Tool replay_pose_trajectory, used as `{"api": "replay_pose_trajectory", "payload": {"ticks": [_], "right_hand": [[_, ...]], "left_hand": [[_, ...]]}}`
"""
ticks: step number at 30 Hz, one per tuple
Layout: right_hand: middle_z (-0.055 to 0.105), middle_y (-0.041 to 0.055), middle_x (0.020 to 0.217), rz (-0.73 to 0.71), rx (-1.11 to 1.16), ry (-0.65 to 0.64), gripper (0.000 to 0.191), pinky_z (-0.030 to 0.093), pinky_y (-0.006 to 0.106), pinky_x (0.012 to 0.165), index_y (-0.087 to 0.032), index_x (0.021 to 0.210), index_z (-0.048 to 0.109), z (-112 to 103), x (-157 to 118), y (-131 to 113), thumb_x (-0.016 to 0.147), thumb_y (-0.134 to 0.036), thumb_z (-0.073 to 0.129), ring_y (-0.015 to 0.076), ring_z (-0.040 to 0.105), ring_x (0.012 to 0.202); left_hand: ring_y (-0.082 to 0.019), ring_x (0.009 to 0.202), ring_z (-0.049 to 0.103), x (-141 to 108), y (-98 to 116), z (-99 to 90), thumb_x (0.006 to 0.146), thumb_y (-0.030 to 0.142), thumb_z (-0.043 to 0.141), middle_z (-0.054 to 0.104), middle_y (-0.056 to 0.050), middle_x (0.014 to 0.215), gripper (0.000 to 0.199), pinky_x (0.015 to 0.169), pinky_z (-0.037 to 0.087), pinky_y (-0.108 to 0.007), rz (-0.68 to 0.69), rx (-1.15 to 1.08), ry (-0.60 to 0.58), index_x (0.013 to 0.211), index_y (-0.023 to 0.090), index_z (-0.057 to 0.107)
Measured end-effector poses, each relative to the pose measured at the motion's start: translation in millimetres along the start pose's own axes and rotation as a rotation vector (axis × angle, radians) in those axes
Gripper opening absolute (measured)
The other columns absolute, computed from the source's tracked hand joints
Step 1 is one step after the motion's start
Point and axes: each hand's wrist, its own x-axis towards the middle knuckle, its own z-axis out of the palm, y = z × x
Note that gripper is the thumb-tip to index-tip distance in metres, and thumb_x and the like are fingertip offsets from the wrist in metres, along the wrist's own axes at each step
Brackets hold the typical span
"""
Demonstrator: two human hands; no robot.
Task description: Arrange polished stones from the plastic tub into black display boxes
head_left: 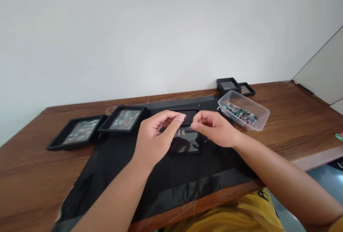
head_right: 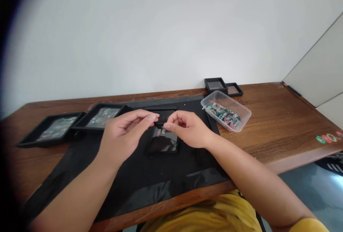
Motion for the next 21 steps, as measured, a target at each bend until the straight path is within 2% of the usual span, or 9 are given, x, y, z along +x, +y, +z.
{"api": "replay_pose_trajectory", "payload": {"ticks": [2, 4, 8, 12, 15, 18, 21], "right_hand": [[0.051, -0.0086, 0.06, 0.079, -0.17, -0.046, 0.034, 0.029, 0.021, 0.05, -0.019, 0.08, 0.059, 0, 0, 3, 0.087, -0.044, 0.08, 0.0068, 0.04, 0.053], [0.053, -0.0073, 0.061, 0.145, -0.337, -0.06, 0.024, 0.031, 0.022, 0.053, -0.018, 0.077, 0.059, 0, 1, 5, 0.092, -0.031, 0.074, 0.0077, 0.043, 0.055], [0.053, -0.0075, 0.06, 0.211, -0.549, -0.09, 0.018, 0.032, 0.024, 0.058, -0.018, 0.078, 0.062, 2, 5, 5, 0.095, -0.018, 0.068, 0.0084, 0.045, 0.056], [0.054, -0.0075, 0.061, 0.243, -0.654, -0.085, 0.014, 0.031, 0.026, 0.06, -0.018, 0.083, 0.065, 5, 8, 3, 0.096, -0.019, 0.068, 0.0092, 0.045, 0.057], [0.055, -0.0067, 0.062, 0.255, -0.725, -0.037, 0.01, 0.031, 0.027, 0.061, -0.018, 0.087, 0.068, 9, 7, 3, 0.096, -0.022, 0.07, 0.0104, 0.048, 0.058], [0.054, -0.0057, 0.064, 0.238, -0.807, 0.025, 0.008, 0.03, 0.028, 0.062, -0.018, 0.091, 0.07, 13, 6, 3, 0.096, -0.024, 0.072, 0.0116, 0.049, 0.061], [0.054, -0.005, 0.064, 0.216, -0.866, 0.037, 0.005, 0.029, 0.027, 0.062, -0.019, 0.096, 0.074, 16, 5, 2, 0.096, -0.023, 0.072, 0.012, 0.048, 0.061]], "left_hand": [[-0.016, 0.063, 0.067, 2, -2, -0.5, 0.087, 0.039, 0.072, 0.077, -0.001, 0.073, 0.02, 0.057, 0.054, -0.027, -0.045, 0.025, 0.074, 0.079, 0.022, 0.078], [-0.014, 0.055, 0.06, 4, -3, -1.5, 0.087, 0.041, 0.069, 0.069, 0.001, 0.061, 0.026, 0.051, 0.047, -0.025, -0.076, 0.077, 0.082, 0.069, 0.023, 0.074], [-0.013, 0.043, 0.045, 8, -5, -4.6, 0.089, 0.052, 0.058, 0.052, 0.002, 0.045, 0.048, 0.044, 0.033, -0.027, -0.15, 0.295, -0.098, 0.051, 0.023, 0.061], [-0.015, 0.043, 0.041, 11, -6, -8.9, 0.091, 0.057, 0.049, 0.046, 0.001, 0.044, 0.056, 0.045, 0.027, -0.029, -0.243, 0.536, -0.24, 0.046, 0.023, 0.045], [-0.015, 0.04, 0.038, 12, -6, -13.4, 0.093, 0.055, 0.049, 0.039, 0.002, 0.042, 0.059, 0.044, 0.022, -0.03, -0.338, 0.649, -0.37, 0.045, 0.024, 0.036], [-0.015, 0.039, 0.04, 12, -8, -17.8, 0.092, 0.054, 0.054, 0.042, 0.002, 0.042, 0.058, 0.044, 0.02, -0.031, -0.379, 0.729, -0.474, 0.045, 0.024, 0.037], [-0.016, 0.042, 0.045, 11, -10, -20.5, 0.092, 0.055, 0.055, 0.049, 0.001, 0.047, 0.053, 0.045, 0.023, -0.03, -0.355, 0.793, -0.53, 0.05, 0.024, 0.045]]}}
